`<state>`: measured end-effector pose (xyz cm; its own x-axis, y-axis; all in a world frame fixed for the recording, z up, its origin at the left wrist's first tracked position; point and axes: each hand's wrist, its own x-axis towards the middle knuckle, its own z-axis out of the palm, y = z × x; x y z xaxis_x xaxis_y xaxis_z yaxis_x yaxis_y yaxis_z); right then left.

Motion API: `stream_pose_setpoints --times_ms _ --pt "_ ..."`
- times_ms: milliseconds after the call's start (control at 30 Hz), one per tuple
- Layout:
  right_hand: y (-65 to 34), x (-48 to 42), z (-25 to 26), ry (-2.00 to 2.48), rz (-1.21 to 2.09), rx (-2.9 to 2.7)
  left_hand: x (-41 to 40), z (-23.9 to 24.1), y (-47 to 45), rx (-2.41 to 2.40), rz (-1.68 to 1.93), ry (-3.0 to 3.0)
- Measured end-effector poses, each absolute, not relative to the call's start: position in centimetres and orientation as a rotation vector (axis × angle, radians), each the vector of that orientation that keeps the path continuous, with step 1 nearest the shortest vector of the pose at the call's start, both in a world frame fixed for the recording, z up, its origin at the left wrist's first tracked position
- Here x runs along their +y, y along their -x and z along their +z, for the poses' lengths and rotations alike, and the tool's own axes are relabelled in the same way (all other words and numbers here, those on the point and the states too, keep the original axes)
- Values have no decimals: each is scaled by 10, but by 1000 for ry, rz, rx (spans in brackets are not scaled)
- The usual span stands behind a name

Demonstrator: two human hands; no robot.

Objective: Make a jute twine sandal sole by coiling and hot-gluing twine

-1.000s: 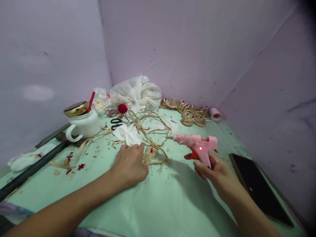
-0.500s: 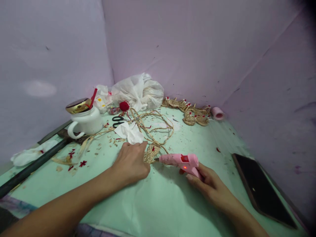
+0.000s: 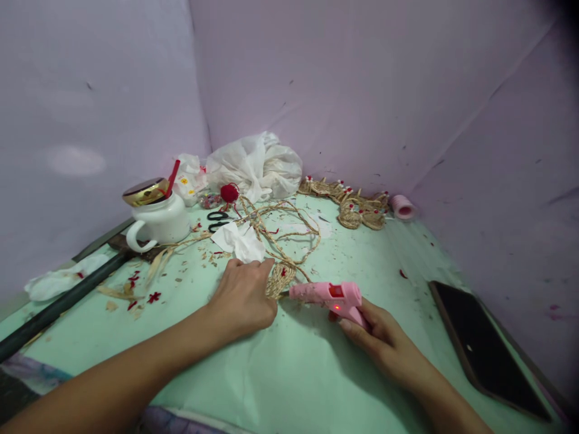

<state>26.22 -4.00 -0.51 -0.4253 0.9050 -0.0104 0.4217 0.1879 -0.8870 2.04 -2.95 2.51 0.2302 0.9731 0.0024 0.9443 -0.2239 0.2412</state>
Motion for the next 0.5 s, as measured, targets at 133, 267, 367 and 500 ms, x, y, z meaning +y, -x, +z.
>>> stream_pose_setpoints --times_ms 133,267,367,500 --pt "-262 -40 -5 1251 1200 -1937 -30 26 -21 1818 244 -2314" --pt "-260 -40 -4 1251 1202 -1903 -30 27 -21 1830 222 -2300" --pt "-260 -40 -4 1253 1178 -1884 -29 28 -21 1830 214 -2292" --pt "-260 -40 -4 1263 1142 -1874 -29 27 -20 1832 228 -2305"
